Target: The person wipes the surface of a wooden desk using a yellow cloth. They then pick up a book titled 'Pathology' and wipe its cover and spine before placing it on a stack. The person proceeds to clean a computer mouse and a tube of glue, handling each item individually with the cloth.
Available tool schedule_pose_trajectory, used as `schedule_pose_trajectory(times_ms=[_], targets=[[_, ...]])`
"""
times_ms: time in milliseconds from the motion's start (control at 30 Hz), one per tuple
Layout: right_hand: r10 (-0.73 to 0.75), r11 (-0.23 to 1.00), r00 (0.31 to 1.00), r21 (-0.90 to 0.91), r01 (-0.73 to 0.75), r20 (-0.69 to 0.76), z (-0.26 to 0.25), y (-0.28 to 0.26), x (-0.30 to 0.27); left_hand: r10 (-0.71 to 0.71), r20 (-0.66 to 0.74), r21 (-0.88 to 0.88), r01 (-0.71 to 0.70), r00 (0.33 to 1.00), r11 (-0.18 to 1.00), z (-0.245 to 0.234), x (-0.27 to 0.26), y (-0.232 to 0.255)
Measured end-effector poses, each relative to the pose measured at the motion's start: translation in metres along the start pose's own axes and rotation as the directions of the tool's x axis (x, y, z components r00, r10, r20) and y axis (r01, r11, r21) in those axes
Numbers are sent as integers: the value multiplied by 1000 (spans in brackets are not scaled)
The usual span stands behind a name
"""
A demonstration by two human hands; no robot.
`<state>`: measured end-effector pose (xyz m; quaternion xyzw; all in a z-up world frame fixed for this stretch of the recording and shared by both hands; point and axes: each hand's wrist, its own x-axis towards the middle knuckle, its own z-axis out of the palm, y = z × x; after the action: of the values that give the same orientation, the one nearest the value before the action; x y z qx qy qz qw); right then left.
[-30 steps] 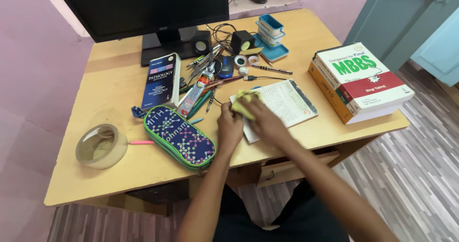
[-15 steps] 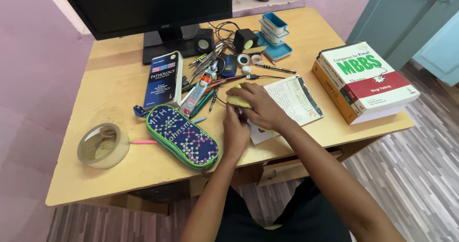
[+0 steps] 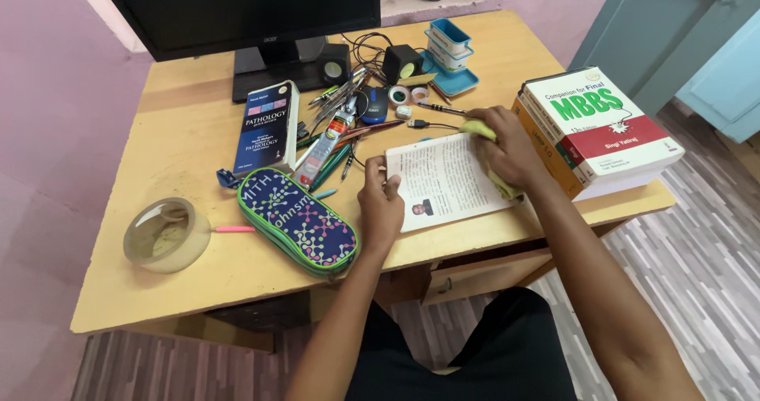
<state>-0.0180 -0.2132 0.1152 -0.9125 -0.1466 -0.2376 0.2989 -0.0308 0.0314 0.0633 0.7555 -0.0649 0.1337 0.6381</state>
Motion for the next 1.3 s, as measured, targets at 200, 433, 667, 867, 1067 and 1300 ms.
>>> schedule_pose_trajectory(times_ms=[200, 433, 667, 867, 1067, 1300], targets=[[-204, 977, 965, -34, 212, 164, -36, -70, 12, 217, -55, -98, -222, 975, 970, -1, 2, 11], [-333, 933, 943, -146, 328, -8, -65, -82, -19, 518, -11, -21, -518, 855, 855, -24, -2, 43], [-123, 978, 961, 195, 75, 248, -44, -68, -37, 313, 95, 184, -325, 945, 927, -26, -15, 28], [-21, 974, 958, 224, -45, 286, 5, -66, -37, 340, 121, 397, -359, 933, 844, -28, -28, 9], [-63, 998, 934, 36, 54, 352, 61, -69, -34, 89, 113, 389, -126, 990, 913, -27, -28, 15], [0, 996, 953, 83, -26, 303, 92, -67, 2, 163, 65, 328, -175, 985, 928, -28, -28, 20]])
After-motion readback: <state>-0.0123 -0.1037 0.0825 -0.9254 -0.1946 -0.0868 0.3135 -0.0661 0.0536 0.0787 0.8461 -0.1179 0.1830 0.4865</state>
